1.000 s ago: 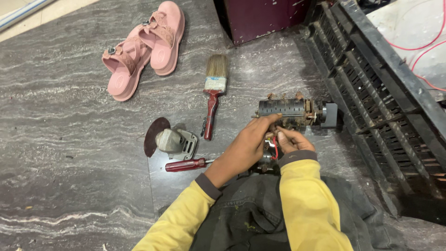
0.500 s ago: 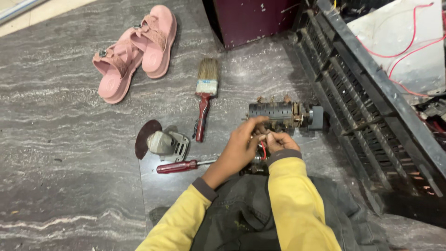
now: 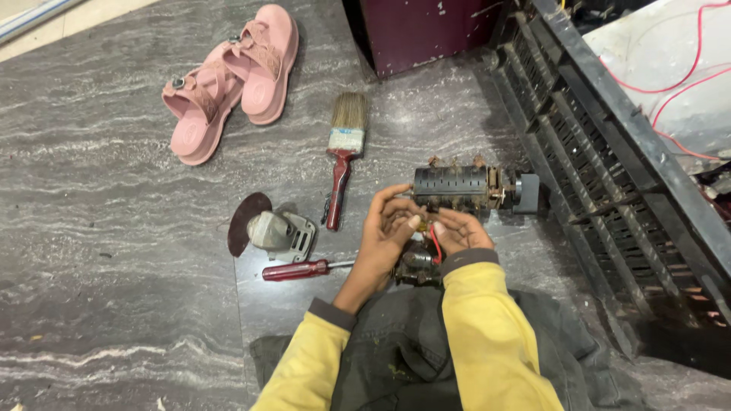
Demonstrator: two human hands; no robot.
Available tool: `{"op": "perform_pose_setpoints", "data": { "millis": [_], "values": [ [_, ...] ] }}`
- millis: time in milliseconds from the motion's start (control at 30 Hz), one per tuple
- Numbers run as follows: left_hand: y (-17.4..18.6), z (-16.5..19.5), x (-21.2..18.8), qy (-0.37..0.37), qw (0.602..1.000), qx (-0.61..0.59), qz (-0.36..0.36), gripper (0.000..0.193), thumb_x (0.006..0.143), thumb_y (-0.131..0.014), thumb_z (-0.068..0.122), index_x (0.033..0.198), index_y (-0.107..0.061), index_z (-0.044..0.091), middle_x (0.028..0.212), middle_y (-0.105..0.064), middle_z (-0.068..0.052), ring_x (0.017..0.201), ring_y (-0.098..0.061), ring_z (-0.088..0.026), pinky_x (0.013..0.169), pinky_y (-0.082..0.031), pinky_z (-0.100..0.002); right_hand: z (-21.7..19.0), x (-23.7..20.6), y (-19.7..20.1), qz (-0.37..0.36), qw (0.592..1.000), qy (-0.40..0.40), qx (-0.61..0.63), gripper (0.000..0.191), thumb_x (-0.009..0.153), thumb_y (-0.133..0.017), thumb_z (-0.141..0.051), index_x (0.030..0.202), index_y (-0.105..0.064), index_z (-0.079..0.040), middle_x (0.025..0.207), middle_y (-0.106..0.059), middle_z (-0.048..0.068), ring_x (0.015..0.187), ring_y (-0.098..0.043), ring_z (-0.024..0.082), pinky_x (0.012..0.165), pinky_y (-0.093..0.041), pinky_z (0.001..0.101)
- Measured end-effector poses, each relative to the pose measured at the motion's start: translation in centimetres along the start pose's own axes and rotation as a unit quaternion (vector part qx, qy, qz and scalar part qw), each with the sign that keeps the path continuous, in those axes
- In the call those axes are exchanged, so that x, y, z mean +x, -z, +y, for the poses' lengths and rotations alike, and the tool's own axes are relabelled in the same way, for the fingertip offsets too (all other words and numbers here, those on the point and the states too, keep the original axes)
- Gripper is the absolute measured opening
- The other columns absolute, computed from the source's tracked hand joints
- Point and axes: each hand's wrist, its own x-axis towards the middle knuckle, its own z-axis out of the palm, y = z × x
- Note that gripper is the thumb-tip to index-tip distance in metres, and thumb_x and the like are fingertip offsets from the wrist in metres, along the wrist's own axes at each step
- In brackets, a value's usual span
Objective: The person sits on the floor and repairs a disassembled electric motor. They use a screwdriver to tighten screws on the motor's end cap and manipulate small wires and components with their hands.
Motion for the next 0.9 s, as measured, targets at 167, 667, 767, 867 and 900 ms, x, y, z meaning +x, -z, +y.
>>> {"op": "perform_pose_setpoints", "data": {
  "millis": [167,667,767,867,900],
  "values": [
    [-0.5,-0.2,-0.4,0.017,0.999,-0.021,-0.030,0.054,0.096,-0.066,-0.006,0.145,-0.047,0.005,0.114,-0.061,-0.006,0.108,-0.061,-0.012,0.097,-0.051,-0.028,-0.1,-0.1,0.5,-0.010,1.000,0.009,0.020,0.024,0.097,-0.067,-0.002,0.121,-0.068,0.000,0.111,-0.075,0.011,0.098,-0.071,0.015,0.088,-0.058,0.0276],
    [-1.5,1.1,0.3,-0.149,0.955,0.255,-0.014,0.041,0.093,-0.064,-0.011,0.131,-0.058,0.004,0.100,-0.067,-0.009,0.093,-0.067,-0.015,0.086,-0.056,-0.031,-1.9,0.3,0.0,-0.010,1.000,0.015,-0.014,0.022,0.096,-0.069,-0.008,0.118,-0.074,-0.003,0.106,-0.076,0.011,0.092,-0.071,0.014,0.081,-0.059,0.0269],
    [-2.0,1.6,-0.1,-0.165,0.942,0.292,-0.015,0.039,0.093,-0.063,-0.011,0.129,-0.059,0.004,0.102,-0.067,-0.011,0.094,-0.068,-0.020,0.084,-0.057,-0.033,-2.0,0.1,0.0,-0.014,1.000,0.027,-0.007,0.021,0.094,-0.070,-0.008,0.114,-0.075,-0.004,0.106,-0.076,0.010,0.092,-0.073,0.014,0.083,-0.060,0.0270],
    [-2.6,1.9,-0.1,-0.184,0.932,0.312,-0.002,0.040,0.092,-0.062,-0.012,0.128,-0.058,0.003,0.103,-0.066,-0.013,0.096,-0.069,-0.024,0.086,-0.056,-0.035,-2.1,0.4,0.1,-0.018,0.999,0.038,-0.003,0.018,0.093,-0.073,-0.006,0.110,-0.075,-0.001,0.106,-0.076,0.011,0.093,-0.073,0.014,0.085,-0.060,0.0271],
    [-2.9,1.9,0.0,-0.177,0.933,0.312,0.005,0.039,0.092,-0.062,-0.012,0.128,-0.058,0.003,0.102,-0.066,-0.013,0.096,-0.069,-0.025,0.086,-0.056,-0.035,-2.2,0.6,0.1,-0.017,0.999,0.041,-0.004,0.016,0.093,-0.075,-0.005,0.108,-0.075,0.000,0.106,-0.077,0.011,0.094,-0.073,0.014,0.086,-0.060,0.0270]
  ]
}}
